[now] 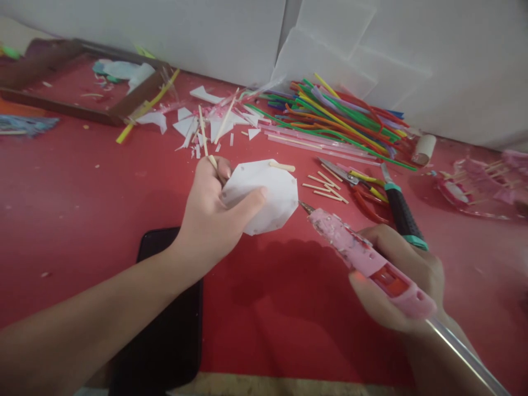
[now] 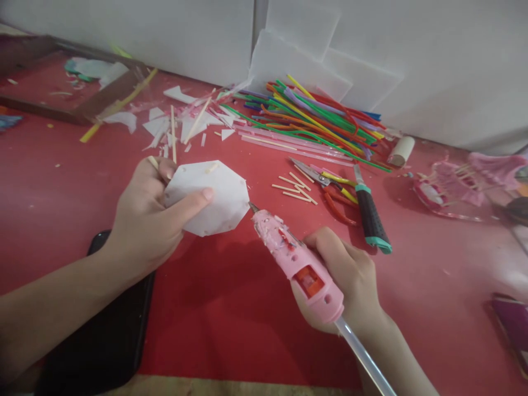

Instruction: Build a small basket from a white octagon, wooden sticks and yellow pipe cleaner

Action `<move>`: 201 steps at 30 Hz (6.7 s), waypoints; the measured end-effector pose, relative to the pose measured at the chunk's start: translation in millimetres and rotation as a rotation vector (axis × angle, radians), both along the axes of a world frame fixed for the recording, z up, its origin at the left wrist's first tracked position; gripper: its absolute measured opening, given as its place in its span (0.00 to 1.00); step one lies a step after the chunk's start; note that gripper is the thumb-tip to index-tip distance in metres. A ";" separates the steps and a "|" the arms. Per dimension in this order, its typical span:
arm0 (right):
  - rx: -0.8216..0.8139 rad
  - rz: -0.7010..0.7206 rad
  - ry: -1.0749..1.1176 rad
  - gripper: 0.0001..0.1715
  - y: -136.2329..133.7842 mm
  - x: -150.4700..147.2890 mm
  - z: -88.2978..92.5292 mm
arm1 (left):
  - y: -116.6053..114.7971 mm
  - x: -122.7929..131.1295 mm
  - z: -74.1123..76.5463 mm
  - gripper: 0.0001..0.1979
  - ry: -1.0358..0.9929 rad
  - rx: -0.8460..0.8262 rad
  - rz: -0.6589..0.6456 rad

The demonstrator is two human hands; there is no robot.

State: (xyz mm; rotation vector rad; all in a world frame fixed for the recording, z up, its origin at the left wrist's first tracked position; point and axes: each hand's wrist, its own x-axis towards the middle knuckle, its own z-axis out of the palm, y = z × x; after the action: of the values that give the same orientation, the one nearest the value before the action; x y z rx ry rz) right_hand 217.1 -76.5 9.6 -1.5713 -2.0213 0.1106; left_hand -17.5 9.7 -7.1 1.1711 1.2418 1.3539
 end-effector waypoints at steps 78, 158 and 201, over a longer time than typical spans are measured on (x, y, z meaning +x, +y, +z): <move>-0.224 0.054 -0.206 0.23 15.7 4.1 -17.4 | -5.8 1.5 -0.8 0.20 -0.077 0.022 -0.312; 0.428 0.047 0.058 0.16 24.3 -31.1 0.4 | -5.1 0.0 12.5 0.11 -0.034 -0.467 -0.567; -0.355 -0.025 -0.282 0.16 10.6 13.1 3.7 | 10.7 -12.1 1.9 0.26 0.356 -0.194 -0.310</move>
State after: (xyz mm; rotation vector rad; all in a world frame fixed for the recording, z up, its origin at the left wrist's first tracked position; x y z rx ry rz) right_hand 230.2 -65.9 13.4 -1.9197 -2.2929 0.2642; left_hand -29.6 20.4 -5.2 1.4361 1.3370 0.8014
